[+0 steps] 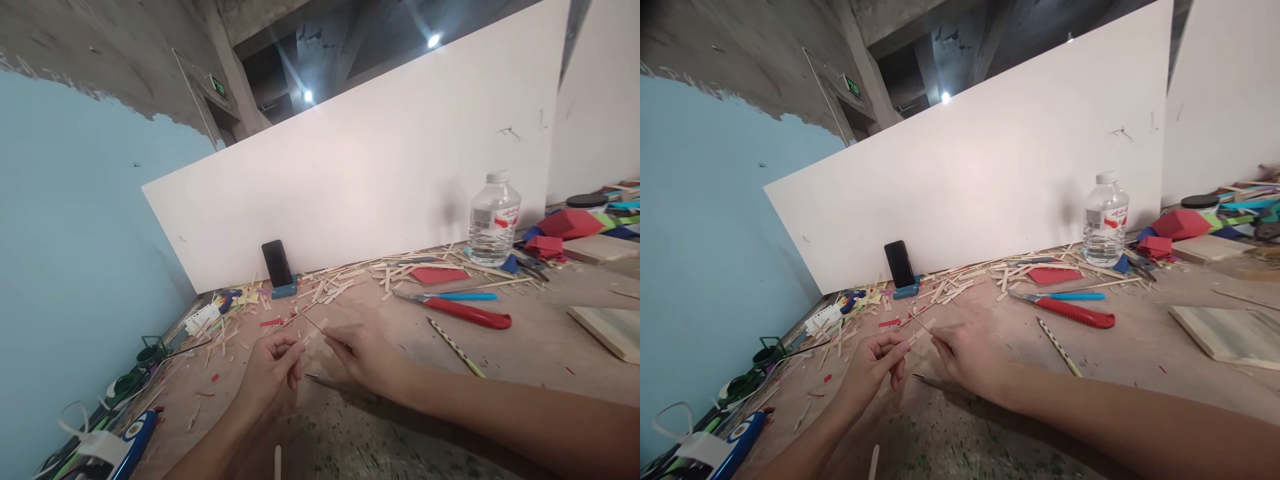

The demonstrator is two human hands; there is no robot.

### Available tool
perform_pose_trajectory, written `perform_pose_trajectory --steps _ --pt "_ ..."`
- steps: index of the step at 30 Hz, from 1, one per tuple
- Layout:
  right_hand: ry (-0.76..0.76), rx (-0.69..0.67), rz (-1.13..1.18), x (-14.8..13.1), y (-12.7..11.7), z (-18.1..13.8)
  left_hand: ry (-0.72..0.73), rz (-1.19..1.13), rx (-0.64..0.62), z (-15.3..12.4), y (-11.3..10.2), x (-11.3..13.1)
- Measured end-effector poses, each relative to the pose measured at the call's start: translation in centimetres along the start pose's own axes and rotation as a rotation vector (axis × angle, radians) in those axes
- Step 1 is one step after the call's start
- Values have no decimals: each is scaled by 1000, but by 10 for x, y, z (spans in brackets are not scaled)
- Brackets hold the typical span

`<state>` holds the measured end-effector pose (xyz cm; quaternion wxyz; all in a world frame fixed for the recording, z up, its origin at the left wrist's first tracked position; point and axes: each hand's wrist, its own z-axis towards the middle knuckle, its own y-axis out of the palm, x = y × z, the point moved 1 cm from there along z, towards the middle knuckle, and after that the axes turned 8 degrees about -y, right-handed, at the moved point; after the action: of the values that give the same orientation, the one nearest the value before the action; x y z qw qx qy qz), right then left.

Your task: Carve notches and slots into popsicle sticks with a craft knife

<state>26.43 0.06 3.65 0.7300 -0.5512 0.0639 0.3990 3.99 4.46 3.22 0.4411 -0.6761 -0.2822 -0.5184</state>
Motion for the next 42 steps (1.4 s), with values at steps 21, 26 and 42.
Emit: perform_pose_trajectory --steps 21,26,42 --pt "96 -95 -52 -16 9 -5 -20 -76 -86 -5 20 6" --pt "193 18 -85 1 -6 8 -45 -61 -74 -7 17 3" --pt "181 23 -208 33 -39 30 57 51 239 10 -10 17"
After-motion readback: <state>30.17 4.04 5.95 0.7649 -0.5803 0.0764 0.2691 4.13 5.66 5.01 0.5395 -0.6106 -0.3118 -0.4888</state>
